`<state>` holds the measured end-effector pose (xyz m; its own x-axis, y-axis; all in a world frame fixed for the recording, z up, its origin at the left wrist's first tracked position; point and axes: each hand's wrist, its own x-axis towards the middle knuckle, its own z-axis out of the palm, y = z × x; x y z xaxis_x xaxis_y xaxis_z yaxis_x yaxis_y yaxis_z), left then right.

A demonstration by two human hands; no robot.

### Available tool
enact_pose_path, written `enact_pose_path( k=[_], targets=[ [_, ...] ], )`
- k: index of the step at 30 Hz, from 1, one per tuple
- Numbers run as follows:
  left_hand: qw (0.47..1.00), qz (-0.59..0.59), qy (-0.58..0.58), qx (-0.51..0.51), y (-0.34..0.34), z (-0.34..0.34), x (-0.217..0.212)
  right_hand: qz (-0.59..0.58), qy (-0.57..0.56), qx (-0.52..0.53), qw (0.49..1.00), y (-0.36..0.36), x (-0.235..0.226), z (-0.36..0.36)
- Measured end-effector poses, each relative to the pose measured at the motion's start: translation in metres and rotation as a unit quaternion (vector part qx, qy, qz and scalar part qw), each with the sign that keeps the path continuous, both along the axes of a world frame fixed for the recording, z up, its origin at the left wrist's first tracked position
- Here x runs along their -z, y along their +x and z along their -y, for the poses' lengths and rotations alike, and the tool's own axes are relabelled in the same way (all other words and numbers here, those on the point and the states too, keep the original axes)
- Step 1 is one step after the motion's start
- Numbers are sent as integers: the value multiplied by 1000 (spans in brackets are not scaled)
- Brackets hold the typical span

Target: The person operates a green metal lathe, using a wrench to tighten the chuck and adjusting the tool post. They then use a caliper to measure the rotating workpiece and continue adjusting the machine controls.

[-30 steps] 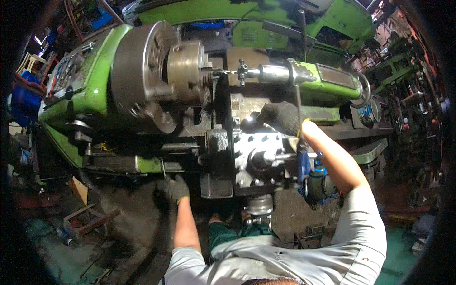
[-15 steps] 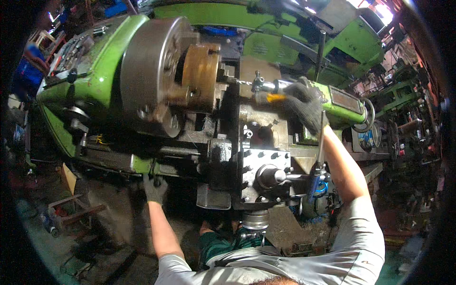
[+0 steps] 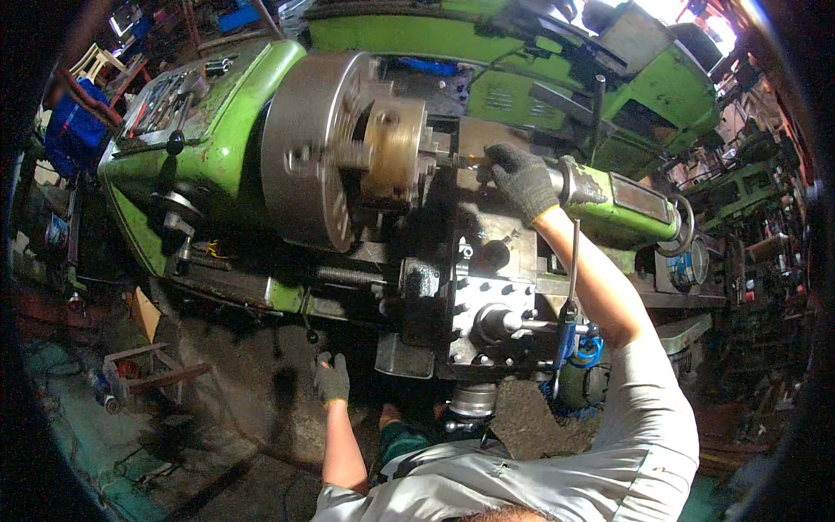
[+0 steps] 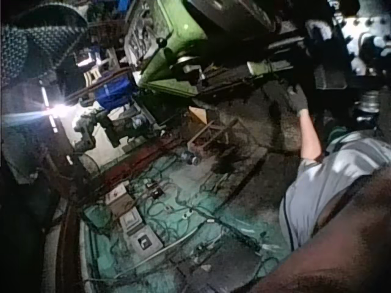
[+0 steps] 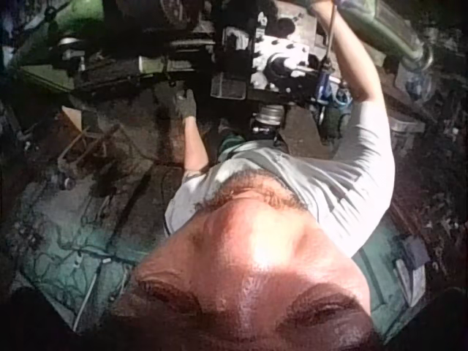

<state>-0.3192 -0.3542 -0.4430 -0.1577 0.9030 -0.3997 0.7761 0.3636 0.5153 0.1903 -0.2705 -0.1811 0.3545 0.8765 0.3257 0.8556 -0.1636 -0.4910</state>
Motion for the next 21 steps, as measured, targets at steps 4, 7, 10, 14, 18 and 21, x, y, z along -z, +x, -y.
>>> enact_pose_path(
  k=[4,7,10,14,18,21],
  targets=[
    [1000,9,13,26,-10,33,26,56,-75,-39,995,-12,-8,19],
    [997,10,-28,76,-1,40,5,190,-61,-79,977,-21,0,23],
    [988,3,-55,141,-14,44,31,227,-17,-82,970,-27,2,18],
    [990,21,-71,121,-17,44,38,157,-41,-37,986,-24,-8,22],
    [989,13,-90,115,-15,41,25,106,58,16,992,-18,-6,18],
    [996,-37,-54,60,-7,33,6,28,5,51,998,-31,-29,19]
  ],
)
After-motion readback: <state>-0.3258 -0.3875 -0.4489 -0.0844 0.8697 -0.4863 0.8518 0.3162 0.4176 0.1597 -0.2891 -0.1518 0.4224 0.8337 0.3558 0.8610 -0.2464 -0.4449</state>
